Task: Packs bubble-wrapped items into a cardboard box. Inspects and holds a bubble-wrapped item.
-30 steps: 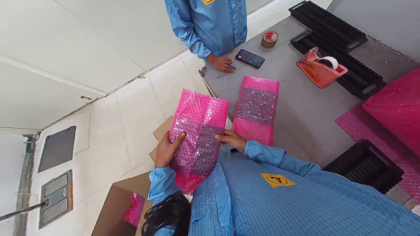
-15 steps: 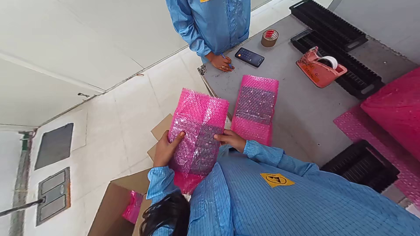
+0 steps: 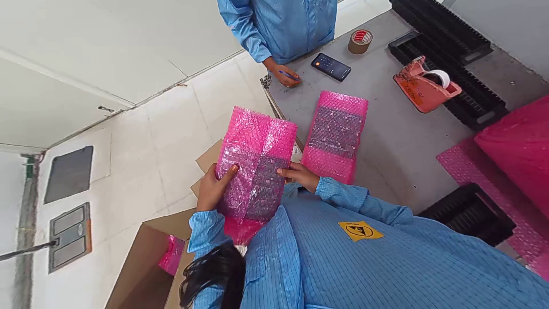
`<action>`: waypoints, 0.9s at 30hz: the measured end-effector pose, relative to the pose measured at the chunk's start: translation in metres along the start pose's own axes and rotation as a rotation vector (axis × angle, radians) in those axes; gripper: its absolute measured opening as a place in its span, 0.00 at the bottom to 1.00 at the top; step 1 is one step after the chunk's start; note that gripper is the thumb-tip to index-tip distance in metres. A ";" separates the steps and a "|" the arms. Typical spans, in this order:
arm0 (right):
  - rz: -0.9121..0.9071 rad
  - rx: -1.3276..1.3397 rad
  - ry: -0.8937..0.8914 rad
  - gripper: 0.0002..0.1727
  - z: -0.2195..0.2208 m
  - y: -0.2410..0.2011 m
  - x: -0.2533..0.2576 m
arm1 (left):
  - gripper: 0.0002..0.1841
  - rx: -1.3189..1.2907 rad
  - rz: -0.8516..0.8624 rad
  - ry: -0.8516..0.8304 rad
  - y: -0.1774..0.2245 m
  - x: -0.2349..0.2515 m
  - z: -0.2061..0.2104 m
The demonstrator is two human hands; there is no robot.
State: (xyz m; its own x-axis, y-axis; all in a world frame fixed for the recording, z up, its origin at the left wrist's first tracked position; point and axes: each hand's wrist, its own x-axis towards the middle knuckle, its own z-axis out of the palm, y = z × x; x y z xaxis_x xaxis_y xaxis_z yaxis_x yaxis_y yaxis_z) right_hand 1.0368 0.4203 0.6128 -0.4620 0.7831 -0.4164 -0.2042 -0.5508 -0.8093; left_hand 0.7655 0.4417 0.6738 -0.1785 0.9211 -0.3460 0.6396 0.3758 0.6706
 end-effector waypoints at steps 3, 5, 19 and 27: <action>-0.001 0.018 0.004 0.19 0.002 0.001 0.001 | 0.38 0.000 -0.005 -0.001 -0.002 -0.001 0.000; -0.003 0.032 0.001 0.19 0.002 0.002 0.001 | 0.38 -0.013 -0.010 0.002 -0.002 -0.002 0.000; -0.008 0.023 0.002 0.19 0.001 0.006 0.001 | 0.36 -0.014 -0.028 0.002 0.000 -0.003 0.001; -0.005 0.011 0.007 0.20 0.000 0.006 0.001 | 0.37 -0.007 -0.021 0.000 -0.001 -0.003 0.002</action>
State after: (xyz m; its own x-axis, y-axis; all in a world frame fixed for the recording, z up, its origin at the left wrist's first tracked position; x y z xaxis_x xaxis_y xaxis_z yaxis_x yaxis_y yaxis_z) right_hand 1.0347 0.4177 0.6074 -0.4551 0.7877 -0.4152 -0.2163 -0.5501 -0.8066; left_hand 0.7667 0.4387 0.6729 -0.1921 0.9128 -0.3603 0.6302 0.3962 0.6677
